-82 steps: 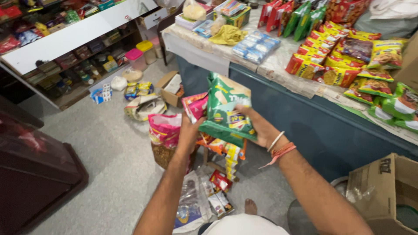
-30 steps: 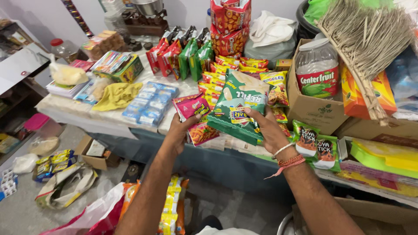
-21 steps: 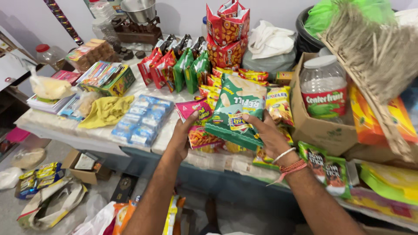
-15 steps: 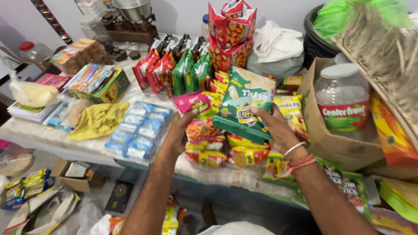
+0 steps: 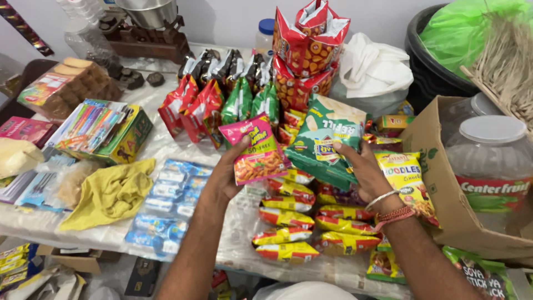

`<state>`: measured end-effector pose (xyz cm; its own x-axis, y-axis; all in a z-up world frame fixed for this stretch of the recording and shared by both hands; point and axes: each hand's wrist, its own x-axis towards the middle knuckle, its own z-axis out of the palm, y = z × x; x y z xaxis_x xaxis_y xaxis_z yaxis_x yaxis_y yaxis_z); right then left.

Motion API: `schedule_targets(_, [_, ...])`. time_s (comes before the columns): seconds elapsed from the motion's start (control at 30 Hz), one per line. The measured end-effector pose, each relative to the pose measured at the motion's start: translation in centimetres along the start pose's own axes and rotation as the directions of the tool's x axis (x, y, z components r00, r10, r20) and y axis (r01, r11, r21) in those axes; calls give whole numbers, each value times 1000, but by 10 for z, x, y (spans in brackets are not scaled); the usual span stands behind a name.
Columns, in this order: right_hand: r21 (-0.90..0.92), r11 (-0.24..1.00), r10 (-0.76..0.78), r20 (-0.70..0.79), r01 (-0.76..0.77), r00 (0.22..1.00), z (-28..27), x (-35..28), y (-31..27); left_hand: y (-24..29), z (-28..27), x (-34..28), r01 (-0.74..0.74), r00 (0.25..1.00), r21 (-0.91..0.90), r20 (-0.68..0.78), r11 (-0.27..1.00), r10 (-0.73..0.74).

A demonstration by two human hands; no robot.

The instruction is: The person organizes snack packets on a cluttered counter and hangs some on a wall display. They pick up various packets, arrange them in rows, and hang several on hooks, handling items one at a time.

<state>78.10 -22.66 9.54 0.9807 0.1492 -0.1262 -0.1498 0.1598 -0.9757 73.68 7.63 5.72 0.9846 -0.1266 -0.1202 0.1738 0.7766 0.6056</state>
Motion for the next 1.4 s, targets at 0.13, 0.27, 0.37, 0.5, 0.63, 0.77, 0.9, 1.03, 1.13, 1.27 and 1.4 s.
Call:
schedule_targets(0.13, [-100,995,17,-59,-23,998,3,18,3,1,-9,18,-30,999,-127,39,992,35])
schedule_targets(0.27, [-84,995,38,-82,-45,996,2,31,5,7,-15,28,-82,994,-128,60,988,90])
schedule_targets(0.37, [-7,1000,7,-48,-7,999,0,41,7,14,-21,32,-62,994,-161,73,985,75])
schedule_targets(0.5, [-1,1000,11,-28,-11,1000,-4,52,10,16,-28,34,-41,997,-196,61,980,54])
schedule_targets(0.63, [-37,997,-68,-98,64,993,-9,62,10,12,-36,33,-66,998,-221,8,973,69])
schedule_targets(0.77, [-19,977,-209,-233,210,950,-21,65,-3,10,-44,27,-68,997,-261,6,963,72])
schedule_targets(0.9, [64,978,-171,-293,197,941,-38,61,-26,10,-46,27,-65,998,-278,-7,958,65])
schedule_targets(1.03, [140,898,-356,-328,418,875,-48,57,-47,7,-40,34,-92,995,-225,-47,970,84])
schedule_targets(1.13, [133,836,-489,-256,532,834,-55,52,-57,2,-31,40,-84,995,-149,-61,985,75])
schedule_targets(1.27, [140,886,-407,-221,442,886,-55,46,-56,-2,-21,48,-43,999,-141,-36,989,38])
schedule_targets(1.4, [56,972,-216,-169,228,962,-63,40,-54,-6,-16,53,22,1000,-149,3,989,-22])
